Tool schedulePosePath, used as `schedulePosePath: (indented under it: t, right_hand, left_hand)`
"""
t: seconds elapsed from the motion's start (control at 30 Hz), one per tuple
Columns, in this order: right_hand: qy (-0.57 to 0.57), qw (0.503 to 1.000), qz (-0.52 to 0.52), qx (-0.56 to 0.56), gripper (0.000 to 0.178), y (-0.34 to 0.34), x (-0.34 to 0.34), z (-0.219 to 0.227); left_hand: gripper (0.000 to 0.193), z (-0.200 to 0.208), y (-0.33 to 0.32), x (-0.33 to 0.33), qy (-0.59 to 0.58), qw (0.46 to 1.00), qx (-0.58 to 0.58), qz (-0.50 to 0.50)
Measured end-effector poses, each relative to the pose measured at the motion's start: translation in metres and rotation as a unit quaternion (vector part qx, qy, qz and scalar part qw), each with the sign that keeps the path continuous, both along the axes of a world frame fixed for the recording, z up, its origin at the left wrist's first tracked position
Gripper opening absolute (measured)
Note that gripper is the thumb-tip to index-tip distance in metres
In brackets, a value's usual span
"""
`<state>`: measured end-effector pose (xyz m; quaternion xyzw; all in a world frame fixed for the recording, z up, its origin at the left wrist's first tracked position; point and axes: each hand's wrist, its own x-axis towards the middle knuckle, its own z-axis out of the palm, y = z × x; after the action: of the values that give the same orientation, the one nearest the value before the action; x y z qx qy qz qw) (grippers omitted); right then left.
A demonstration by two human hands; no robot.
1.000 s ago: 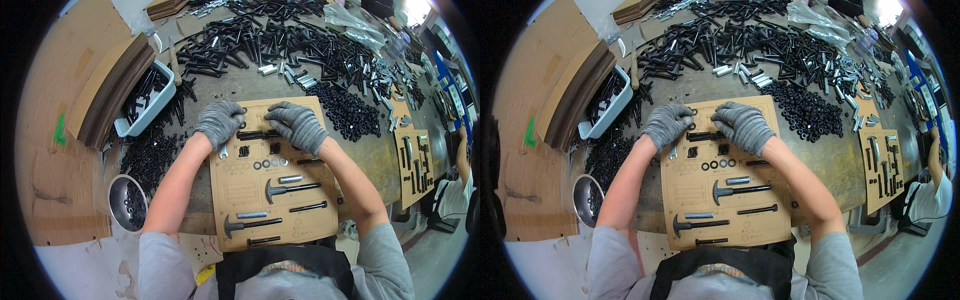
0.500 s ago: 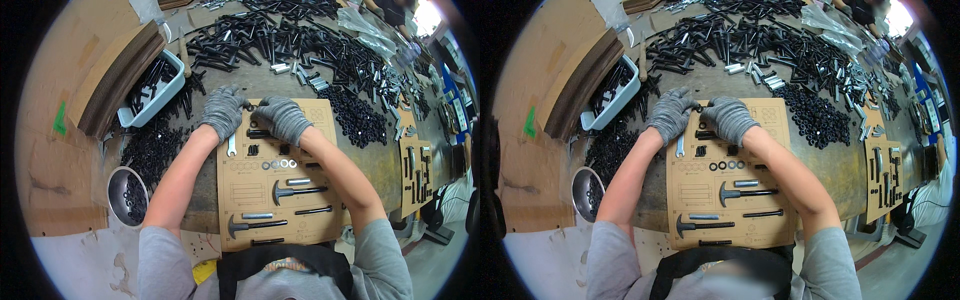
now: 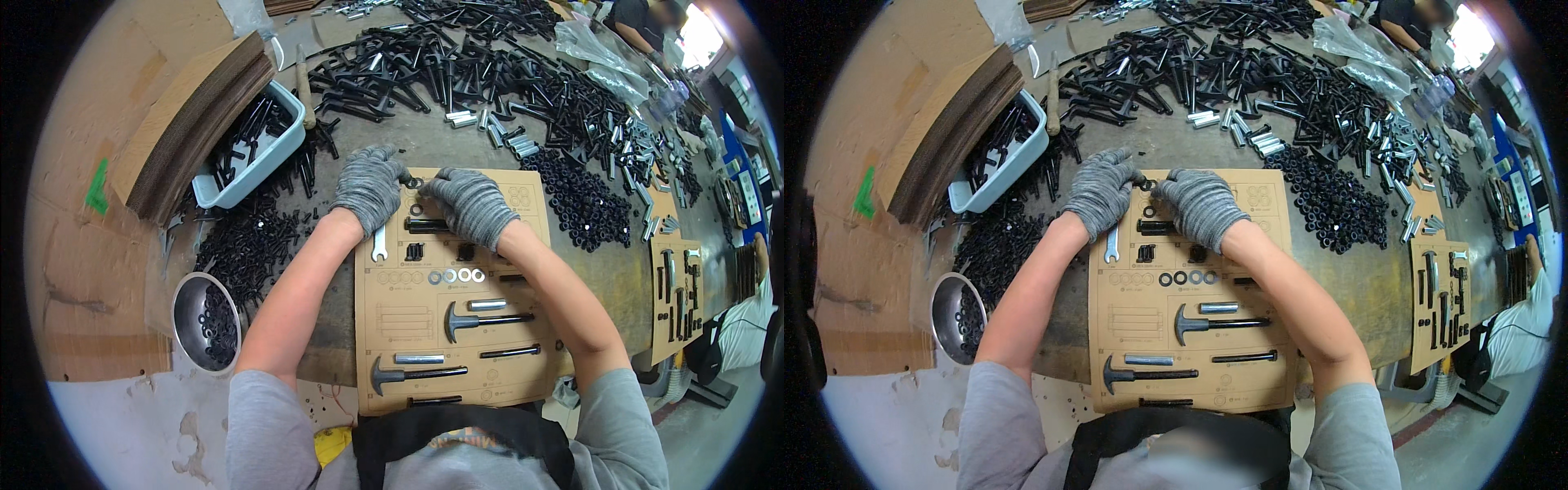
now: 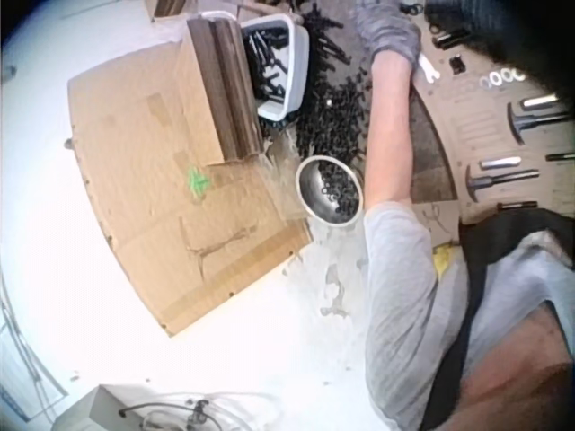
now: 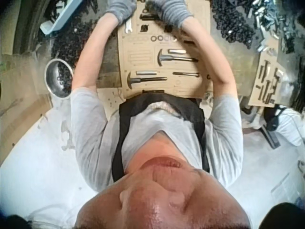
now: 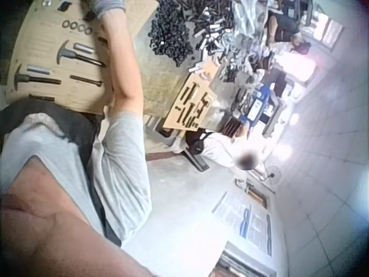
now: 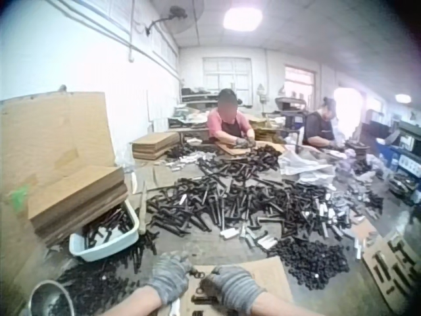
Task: The person arranges various metal hardware components, including bolts, nuts, washers, and tools, onto a cardboard template. They pick up items from a large pile on the table and place them into designated slots on the template, repeating the process with multiple templates.
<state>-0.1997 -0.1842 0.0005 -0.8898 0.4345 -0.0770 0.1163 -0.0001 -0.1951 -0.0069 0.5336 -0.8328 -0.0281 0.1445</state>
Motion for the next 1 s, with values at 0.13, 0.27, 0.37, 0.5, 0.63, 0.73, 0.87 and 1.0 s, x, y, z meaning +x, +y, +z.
schedulePosePath:
  t: [0.13,0.27,0.37,0.5,0.63,0.73,0.87,1.0]
  right_hand:
    - [0.012,1.0,-0.007,0.021,0.038,-0.005,0.009,0.004]
    - [0.062,0.998,-0.023,0.013,0.034,-0.007,0.018,0.006]
    - [0.066,0.998,-0.003,-0.013,0.032,-0.006,0.013,-0.005]
    - [-0.004,1.0,0.0,-0.014,0.024,0.008,-0.005,-0.005]
    - [-0.015,0.999,-0.016,0.038,0.021,0.008,-0.008,0.003]
    - [-0.08,0.996,-0.038,0.02,0.021,-0.001,-0.002,-0.002]
    - [-0.022,0.998,-0.034,0.041,0.024,-0.011,0.004,0.003]
    - [-0.019,0.997,-0.068,0.031,0.022,-0.003,0.006,0.003]
  left_hand:
    - [0.018,0.004,0.002,-0.002,0.001,1.0,0.011,0.002]
    - [0.016,0.004,0.001,-0.005,0.015,0.999,0.029,0.024]
    - [0.016,0.001,0.001,-0.001,0.018,0.999,0.024,0.019]
    - [0.02,0.003,0.004,0.0,-0.004,0.999,0.035,0.013]
    - [0.035,0.015,0.014,-0.006,-0.025,0.998,0.05,0.015]
    - [0.041,0.031,0.014,-0.014,-0.046,0.989,0.139,0.024]
    - [0.039,0.028,0.009,-0.013,-0.042,0.987,0.154,0.021]
    - [0.032,0.011,0.01,-0.005,-0.011,0.996,0.092,-0.003]
